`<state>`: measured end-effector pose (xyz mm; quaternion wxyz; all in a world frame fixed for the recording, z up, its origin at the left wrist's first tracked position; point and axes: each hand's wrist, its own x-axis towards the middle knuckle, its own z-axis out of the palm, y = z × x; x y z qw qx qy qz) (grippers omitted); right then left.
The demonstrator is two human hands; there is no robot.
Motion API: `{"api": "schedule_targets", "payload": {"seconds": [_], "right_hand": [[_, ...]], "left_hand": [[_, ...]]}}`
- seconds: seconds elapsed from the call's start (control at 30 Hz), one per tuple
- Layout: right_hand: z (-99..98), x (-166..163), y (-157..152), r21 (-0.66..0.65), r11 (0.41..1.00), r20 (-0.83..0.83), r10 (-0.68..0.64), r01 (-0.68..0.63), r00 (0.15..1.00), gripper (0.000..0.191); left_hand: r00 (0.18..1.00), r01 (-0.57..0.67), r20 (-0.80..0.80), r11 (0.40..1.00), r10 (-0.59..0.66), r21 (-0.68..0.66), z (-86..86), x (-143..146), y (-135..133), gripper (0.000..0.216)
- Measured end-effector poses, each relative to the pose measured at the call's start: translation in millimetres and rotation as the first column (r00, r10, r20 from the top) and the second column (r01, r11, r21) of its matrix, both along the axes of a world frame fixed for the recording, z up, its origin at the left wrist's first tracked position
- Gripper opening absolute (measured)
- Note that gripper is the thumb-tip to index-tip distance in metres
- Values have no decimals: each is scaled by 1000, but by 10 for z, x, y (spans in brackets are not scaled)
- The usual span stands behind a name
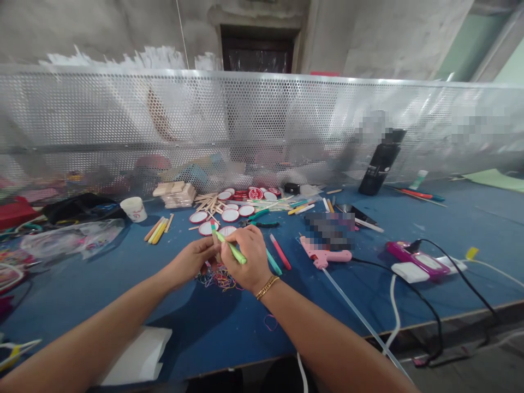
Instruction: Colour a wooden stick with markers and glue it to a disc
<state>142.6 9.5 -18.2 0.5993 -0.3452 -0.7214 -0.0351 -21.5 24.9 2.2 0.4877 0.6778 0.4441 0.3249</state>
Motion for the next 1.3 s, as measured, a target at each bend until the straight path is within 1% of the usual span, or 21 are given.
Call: {"api": "schedule_targets", "payload": {"seconds": [0.1, 0.27, 0.53, 0.7, 0.97, 1.17, 1.3], "right_hand": [[-4, -6, 4, 6, 1000, 8, 25, -25, 1000, 7], [2, -7, 3, -3, 1000, -7, -5, 5, 1000, 7], [-2, -26, 14, 4, 1000, 9, 13, -13, 1000, 7], [9, -11, 9, 9, 1000, -5, -5, 6, 1000, 8], [-2, -29, 11, -13, 1000, 11, 22, -22, 1000, 8], [-9, -12, 18, 11, 1000, -4, -13, 13, 1000, 8], [-6, -25, 9, 6, 1000, -2, 22, -22, 1000, 8]], "left_hand": [[1000, 4, 3, 1000, -4, -8, 9, 2, -9, 35], [1000, 2, 13, 1000, -2, -3, 10, 0, 0, 34], [1000, 13, 16, 1000, -13, -2, 7, -8, -7, 39], [1000, 2, 12, 1000, -2, -7, 20, 6, -2, 37], [1000, 12, -20, 1000, -12, 3, 26, 4, -9, 37], [1000, 3, 0, 1000, -3, 15, 16, 11, -7, 33], [1000, 12, -11, 1000, -12, 12, 10, 11, -7, 34]]}}
